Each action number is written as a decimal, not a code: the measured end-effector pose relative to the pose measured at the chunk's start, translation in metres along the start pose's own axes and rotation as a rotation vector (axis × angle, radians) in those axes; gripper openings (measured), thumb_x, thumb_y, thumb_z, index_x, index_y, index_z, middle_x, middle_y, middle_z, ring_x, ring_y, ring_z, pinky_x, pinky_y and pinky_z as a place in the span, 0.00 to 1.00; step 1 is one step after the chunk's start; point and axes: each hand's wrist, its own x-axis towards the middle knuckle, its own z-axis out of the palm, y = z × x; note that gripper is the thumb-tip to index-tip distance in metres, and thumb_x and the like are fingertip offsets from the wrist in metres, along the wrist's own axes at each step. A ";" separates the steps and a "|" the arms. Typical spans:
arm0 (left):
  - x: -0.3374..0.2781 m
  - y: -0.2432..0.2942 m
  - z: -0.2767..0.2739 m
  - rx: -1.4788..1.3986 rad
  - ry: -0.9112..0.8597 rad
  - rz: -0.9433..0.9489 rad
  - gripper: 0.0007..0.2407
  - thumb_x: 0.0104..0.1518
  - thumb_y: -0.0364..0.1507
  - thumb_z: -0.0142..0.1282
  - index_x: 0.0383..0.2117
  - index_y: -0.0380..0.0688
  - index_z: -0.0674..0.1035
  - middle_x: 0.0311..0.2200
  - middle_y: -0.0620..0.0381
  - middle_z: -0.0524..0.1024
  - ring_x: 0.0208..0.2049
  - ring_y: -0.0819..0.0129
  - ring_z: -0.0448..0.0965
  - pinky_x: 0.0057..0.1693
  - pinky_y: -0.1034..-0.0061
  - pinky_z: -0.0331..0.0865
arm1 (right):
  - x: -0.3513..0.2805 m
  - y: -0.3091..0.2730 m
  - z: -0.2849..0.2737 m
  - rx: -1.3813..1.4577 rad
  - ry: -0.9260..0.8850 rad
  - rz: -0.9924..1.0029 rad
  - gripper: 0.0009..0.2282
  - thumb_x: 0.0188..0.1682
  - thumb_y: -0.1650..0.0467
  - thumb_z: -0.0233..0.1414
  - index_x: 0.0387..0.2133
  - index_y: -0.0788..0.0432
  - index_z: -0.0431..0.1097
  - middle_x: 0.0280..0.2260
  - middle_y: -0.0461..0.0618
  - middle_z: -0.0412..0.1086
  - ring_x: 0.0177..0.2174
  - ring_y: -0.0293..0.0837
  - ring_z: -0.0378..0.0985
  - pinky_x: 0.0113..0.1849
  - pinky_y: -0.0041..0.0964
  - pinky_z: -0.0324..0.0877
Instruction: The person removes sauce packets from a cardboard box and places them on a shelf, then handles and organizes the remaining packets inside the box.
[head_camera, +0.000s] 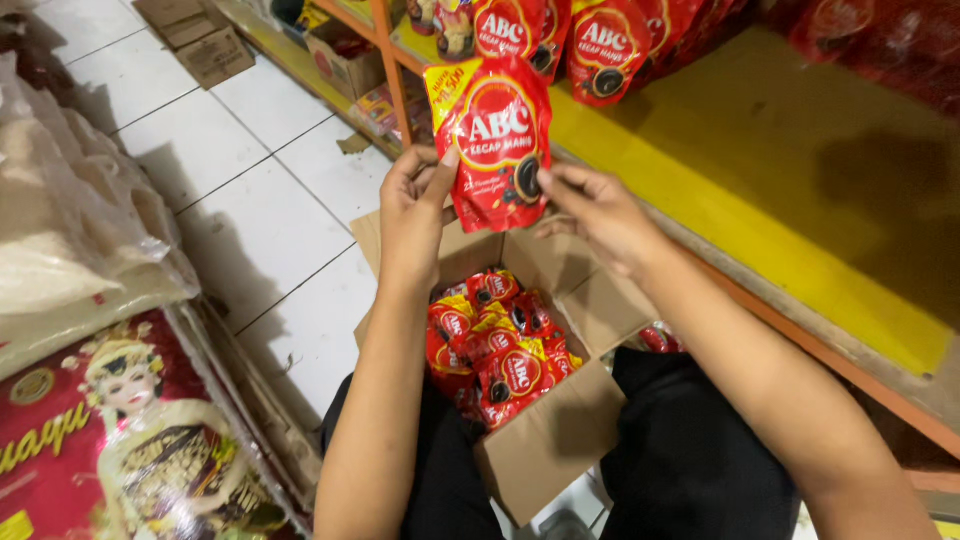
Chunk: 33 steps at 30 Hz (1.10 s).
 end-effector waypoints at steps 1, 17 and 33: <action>0.003 0.000 0.001 0.014 0.009 -0.015 0.05 0.65 0.31 0.56 0.38 0.43 0.75 0.34 0.58 0.82 0.36 0.77 0.81 0.41 0.76 0.77 | -0.001 0.004 0.001 0.020 -0.021 -0.043 0.15 0.56 0.64 0.51 0.49 0.62 0.72 0.43 0.45 0.76 0.35 0.35 0.79 0.38 0.33 0.76; 0.007 -0.032 0.005 -0.021 -0.267 -0.329 0.32 0.62 0.32 0.61 0.73 0.44 0.58 0.39 0.48 0.81 0.37 0.67 0.82 0.48 0.72 0.77 | 0.005 0.016 -0.010 -0.286 0.228 -0.256 0.11 0.62 0.67 0.47 0.36 0.62 0.72 0.23 0.40 0.68 0.20 0.29 0.67 0.23 0.25 0.60; 0.007 -0.036 -0.012 0.106 -0.210 -0.157 0.28 0.60 0.23 0.60 0.68 0.36 0.64 0.30 0.60 0.78 0.31 0.78 0.76 0.41 0.83 0.71 | 0.014 -0.005 -0.017 -0.525 0.348 -0.337 0.11 0.61 0.67 0.51 0.36 0.63 0.77 0.22 0.36 0.66 0.22 0.26 0.60 0.24 0.27 0.57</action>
